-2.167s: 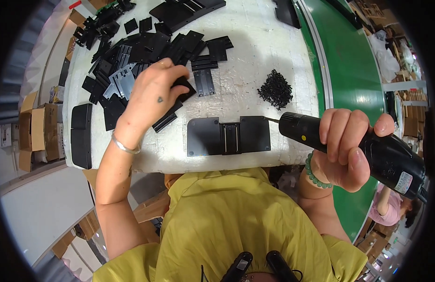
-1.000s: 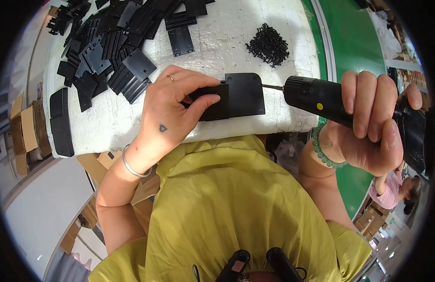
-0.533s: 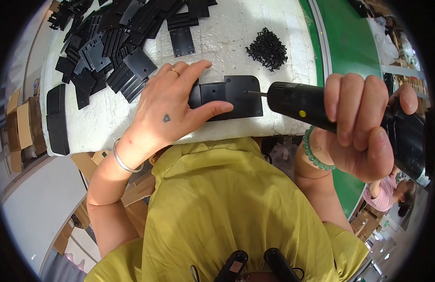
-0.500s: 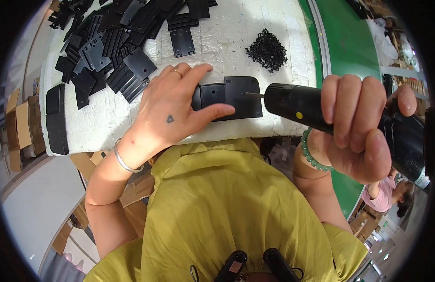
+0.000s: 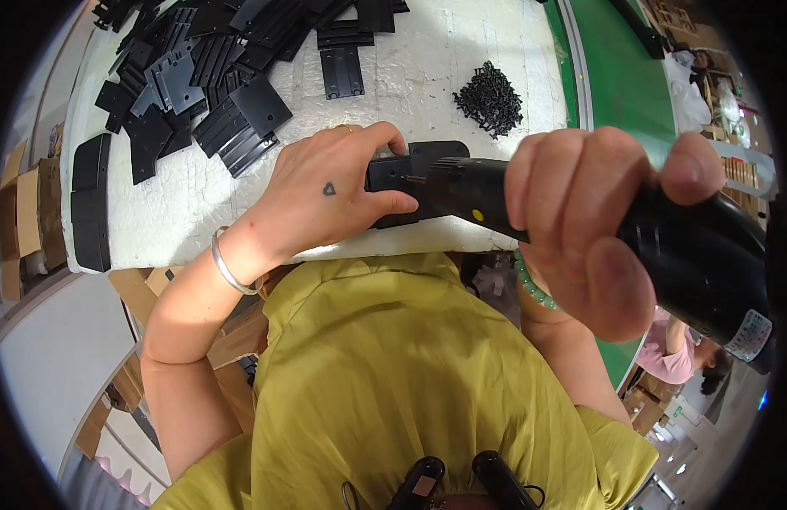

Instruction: Assemble small black plastic components using an electric screwdriver and screws at a production workstation.

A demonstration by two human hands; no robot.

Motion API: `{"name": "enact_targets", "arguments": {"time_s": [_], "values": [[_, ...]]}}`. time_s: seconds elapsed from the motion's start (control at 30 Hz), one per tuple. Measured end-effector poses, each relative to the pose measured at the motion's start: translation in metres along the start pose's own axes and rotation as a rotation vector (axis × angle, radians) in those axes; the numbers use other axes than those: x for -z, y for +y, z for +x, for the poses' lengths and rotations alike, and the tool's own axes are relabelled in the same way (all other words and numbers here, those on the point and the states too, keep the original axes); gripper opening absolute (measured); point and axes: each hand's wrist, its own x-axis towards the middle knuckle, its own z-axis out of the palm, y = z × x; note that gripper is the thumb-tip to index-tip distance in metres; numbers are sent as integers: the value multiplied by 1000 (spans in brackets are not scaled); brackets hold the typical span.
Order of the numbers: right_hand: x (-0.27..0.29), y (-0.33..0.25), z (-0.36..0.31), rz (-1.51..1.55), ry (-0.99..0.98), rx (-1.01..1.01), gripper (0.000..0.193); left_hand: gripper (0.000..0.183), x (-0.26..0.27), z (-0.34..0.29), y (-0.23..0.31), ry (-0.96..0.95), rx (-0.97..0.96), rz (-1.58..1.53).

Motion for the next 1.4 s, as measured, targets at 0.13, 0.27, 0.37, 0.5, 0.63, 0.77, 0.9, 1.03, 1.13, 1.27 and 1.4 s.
{"name": "enact_targets", "arguments": {"time_s": [0.13, 0.27, 0.37, 0.5, 0.63, 0.77, 0.9, 1.03, 1.13, 1.27, 1.4], "values": [[-5, 12, 3, -2, -43, 1, 40, 38, 2, -2, 1, -10, 45, -8], [-7, 20, 4, -17, -66, 0, 40, 38, 2, -2, -1, -15, 51, 1], [-10, 23, 6, -25, -90, -1, 40, 38, 5, -1, 0, -44, 66, -31], [-10, 16, 8, -18, -142, -41, 40, 38, 5, 1, 1, -84, 69, -18], [-12, 22, 10, -31, -188, -31, 37, 37, 3, -1, -3, -44, 53, -6], [-17, 22, 19, -54, -254, -27, 32, 36, 2, 2, -5, -37, 22, -26], [-15, 22, 25, -101, -392, -38, 30, 34, 2, 4, -6, -47, 47, -34], [-17, 16, 15, -194, -245, -109, 30, 32, 2, 5, -5, -63, 59, -26], [-20, 19, 15, -177, -248, -105, 30, 32, 0, 1, -8, -9, 29, -29], [-17, 21, 17, -184, -306, -62, 32, 32, 2, 0, -7, -10, 35, -42], [-19, 25, 15, -147, -258, -45, 34, 32, 3, 3, -8, -72, 39, -72]]}}
